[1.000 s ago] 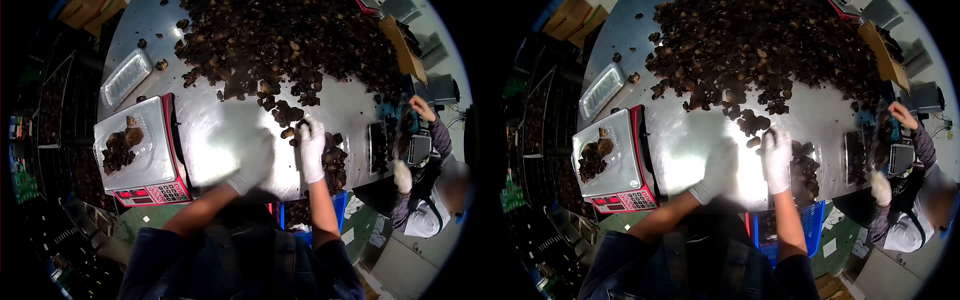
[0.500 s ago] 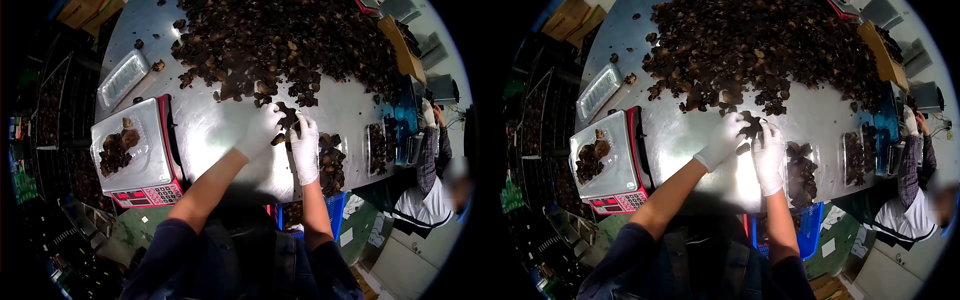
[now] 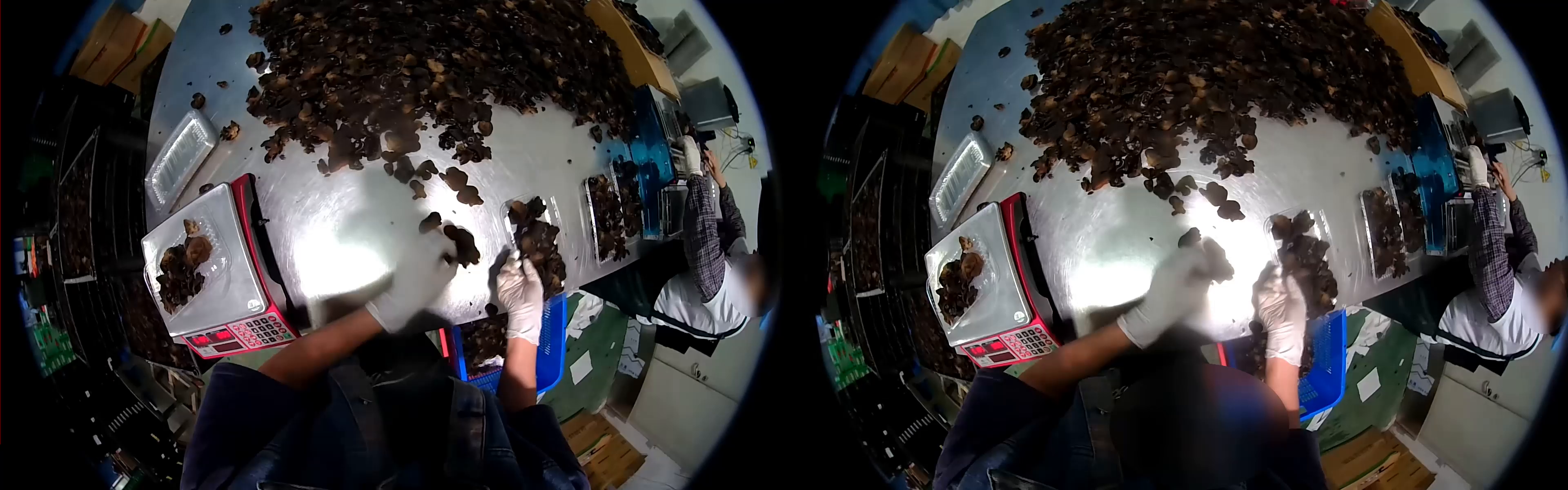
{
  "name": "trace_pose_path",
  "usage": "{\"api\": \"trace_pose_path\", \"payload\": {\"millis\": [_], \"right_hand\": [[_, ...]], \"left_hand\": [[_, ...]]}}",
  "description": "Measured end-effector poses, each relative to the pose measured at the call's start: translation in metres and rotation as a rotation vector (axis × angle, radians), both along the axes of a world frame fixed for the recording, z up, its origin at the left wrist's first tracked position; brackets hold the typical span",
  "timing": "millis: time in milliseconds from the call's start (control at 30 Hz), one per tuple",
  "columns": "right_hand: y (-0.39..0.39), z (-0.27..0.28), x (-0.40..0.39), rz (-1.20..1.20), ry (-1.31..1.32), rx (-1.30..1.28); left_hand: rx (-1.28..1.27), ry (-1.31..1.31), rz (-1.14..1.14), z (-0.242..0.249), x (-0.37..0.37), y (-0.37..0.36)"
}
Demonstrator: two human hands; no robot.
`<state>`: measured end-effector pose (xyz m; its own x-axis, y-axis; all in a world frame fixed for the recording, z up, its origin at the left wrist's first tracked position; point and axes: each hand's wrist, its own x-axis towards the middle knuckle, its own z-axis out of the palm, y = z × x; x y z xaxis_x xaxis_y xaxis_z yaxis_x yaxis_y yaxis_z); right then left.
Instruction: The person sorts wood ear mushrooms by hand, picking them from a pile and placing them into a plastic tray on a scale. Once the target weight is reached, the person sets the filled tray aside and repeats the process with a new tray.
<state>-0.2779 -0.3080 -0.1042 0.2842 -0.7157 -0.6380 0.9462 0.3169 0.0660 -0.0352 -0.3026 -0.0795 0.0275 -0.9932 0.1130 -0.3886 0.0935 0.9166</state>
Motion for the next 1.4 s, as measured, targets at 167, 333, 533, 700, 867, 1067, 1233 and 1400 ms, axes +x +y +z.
{"api": "trace_pose_path", "payload": {"millis": [167, 333, 533, 700, 867, 1067, 1233, 1400], "right_hand": [[-0.047, -0.003, -0.058, -0.097, 0.029, 0.044], [-0.056, 0.048, -0.040, 0.234, 0.724, -0.221], [-0.073, 0.006, 0.067, 0.424, 1.914, -0.721], [-0.106, 0.004, 0.088, 0.654, 2.204, -0.896], [-0.074, 0.012, 0.079, 0.471, 1.977, -0.904], [-0.062, 0.009, 0.121, 0.720, 1.835, -1.022], [-0.045, -0.006, 0.119, 0.413, 2.295, -1.149], [-0.011, -0.017, 0.097, 0.909, 2.524, -1.369]], "left_hand": [[0.042, 0.070, -0.576, 0.004, -0.086, 0.059], [0.018, -0.029, -0.791, 0.011, -0.109, 0.072], [-0.217, -0.525, 0.192, -0.029, 0.013, -0.034], [-0.100, -0.472, 0.050, -0.042, 0.030, -0.042], [-0.125, -0.401, 0.102, -0.044, 0.037, -0.028], [0.044, -0.273, 0.320, -0.024, 0.046, -0.003], [-0.103, -0.163, 0.576, -0.026, 0.060, 0.012], [-0.065, -0.132, 0.659, -0.033, 0.061, 0.011]]}}
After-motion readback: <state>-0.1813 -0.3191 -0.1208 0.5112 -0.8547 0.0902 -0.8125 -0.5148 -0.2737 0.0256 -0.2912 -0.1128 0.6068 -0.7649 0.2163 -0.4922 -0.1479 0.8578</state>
